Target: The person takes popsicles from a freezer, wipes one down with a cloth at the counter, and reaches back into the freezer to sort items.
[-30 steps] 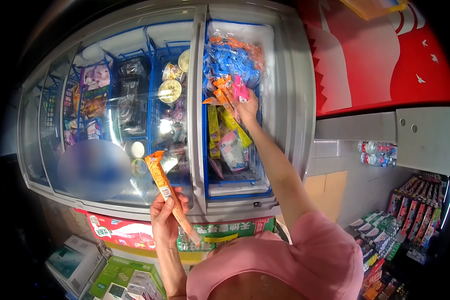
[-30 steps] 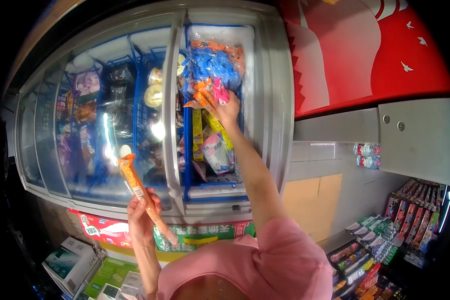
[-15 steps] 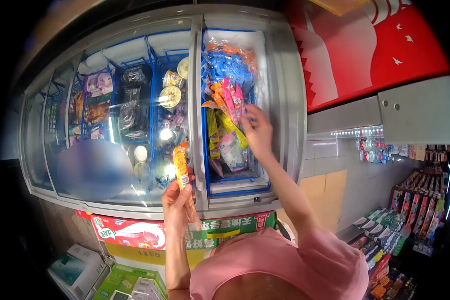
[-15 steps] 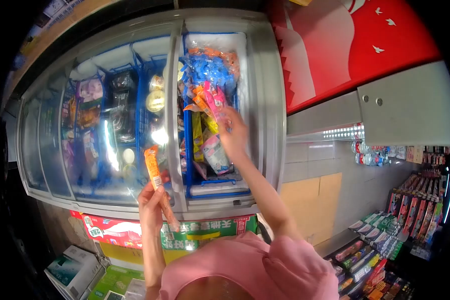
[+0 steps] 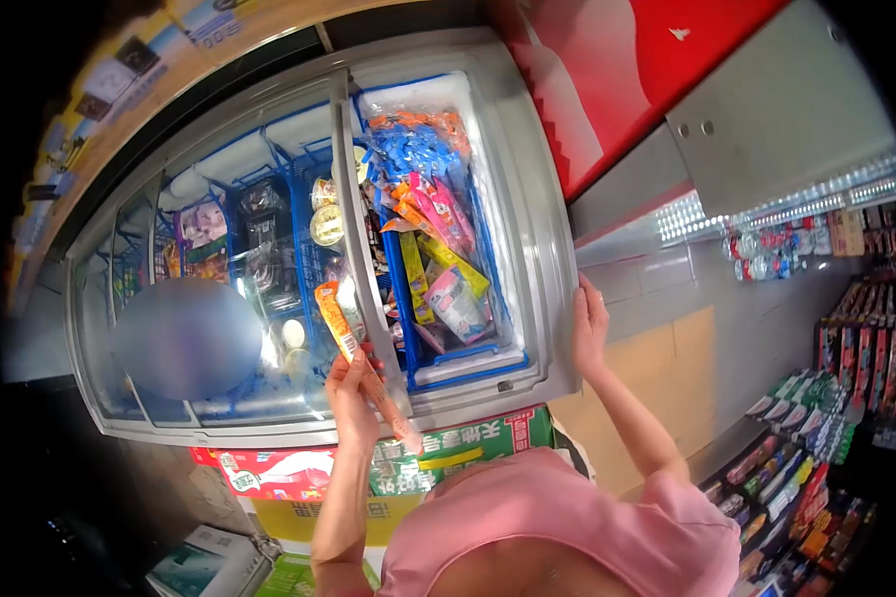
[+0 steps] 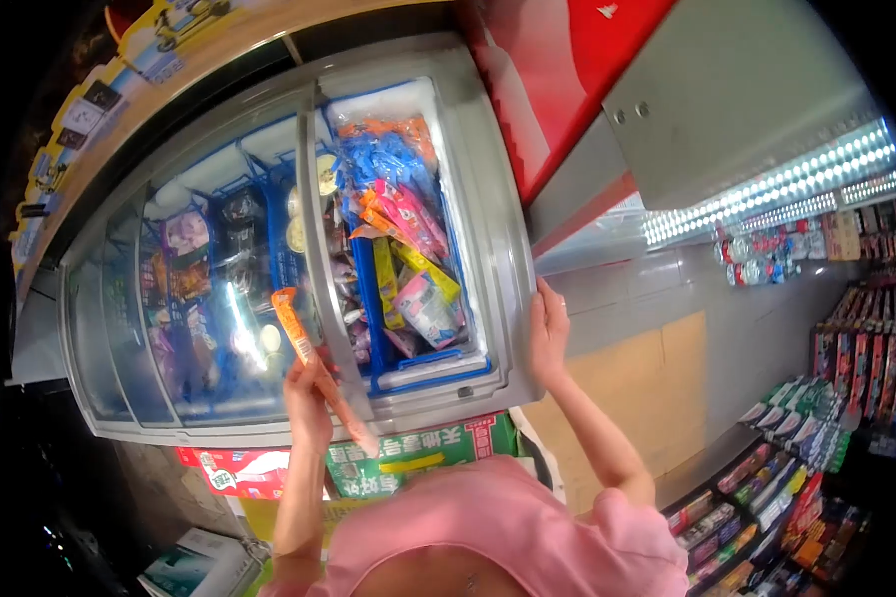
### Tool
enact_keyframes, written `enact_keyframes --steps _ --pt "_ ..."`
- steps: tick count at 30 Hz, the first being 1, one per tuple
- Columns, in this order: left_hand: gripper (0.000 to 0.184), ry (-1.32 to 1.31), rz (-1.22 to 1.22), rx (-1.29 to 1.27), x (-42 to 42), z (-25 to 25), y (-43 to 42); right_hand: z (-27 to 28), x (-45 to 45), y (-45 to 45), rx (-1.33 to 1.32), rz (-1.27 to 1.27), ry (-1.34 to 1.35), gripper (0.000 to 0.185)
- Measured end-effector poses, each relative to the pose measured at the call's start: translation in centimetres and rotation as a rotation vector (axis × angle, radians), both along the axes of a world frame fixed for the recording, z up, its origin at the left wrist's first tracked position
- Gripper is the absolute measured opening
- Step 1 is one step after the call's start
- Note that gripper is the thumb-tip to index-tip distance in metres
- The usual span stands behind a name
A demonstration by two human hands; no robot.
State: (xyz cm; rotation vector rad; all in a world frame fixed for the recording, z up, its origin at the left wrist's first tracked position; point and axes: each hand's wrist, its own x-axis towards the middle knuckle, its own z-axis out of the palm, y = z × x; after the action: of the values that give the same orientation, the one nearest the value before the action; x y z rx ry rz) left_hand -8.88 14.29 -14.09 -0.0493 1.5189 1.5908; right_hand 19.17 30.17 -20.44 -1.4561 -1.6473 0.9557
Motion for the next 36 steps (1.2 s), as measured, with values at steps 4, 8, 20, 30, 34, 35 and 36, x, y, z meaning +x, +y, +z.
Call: enact_keyframes --steps 4,8,20,30,34,35,36 --pt "0.018 0.012 -0.047 0.028 0.7 0.1 0.3 0.4 -0.3 0.3 0.002 -0.048 0.123 0.036" --pt "0.019 0.016 -0.132 -0.004 1.7 0.0 1.0 0.4 -0.4 0.0 0.063 -0.086 0.122 0.035" --pt "0.025 -0.114 -0.573 0.148 8.8 -2.2 8.5 -0.5 -0.6 0.2 0.172 -0.152 0.097 0.034" --pt "0.021 -0.096 -0.618 0.109 12.7 -2.0 11.0 -0.2 -0.5 0.0 0.192 -0.193 0.115 0.032" --pt "0.019 -0.045 -0.564 0.084 13.6 -2.2 10.2 -2.0 -0.1 0.8 0.281 -0.17 0.144 0.031" --pt "0.017 0.078 -0.576 0.113 14.1 -1.8 9.6 -2.1 0.0 0.9 0.216 -0.212 0.185 0.032" --pt "0.016 0.202 -0.589 0.143 15.2 -1.3 9.1 -2.0 0.3 1.0 0.152 -0.257 0.228 0.033"
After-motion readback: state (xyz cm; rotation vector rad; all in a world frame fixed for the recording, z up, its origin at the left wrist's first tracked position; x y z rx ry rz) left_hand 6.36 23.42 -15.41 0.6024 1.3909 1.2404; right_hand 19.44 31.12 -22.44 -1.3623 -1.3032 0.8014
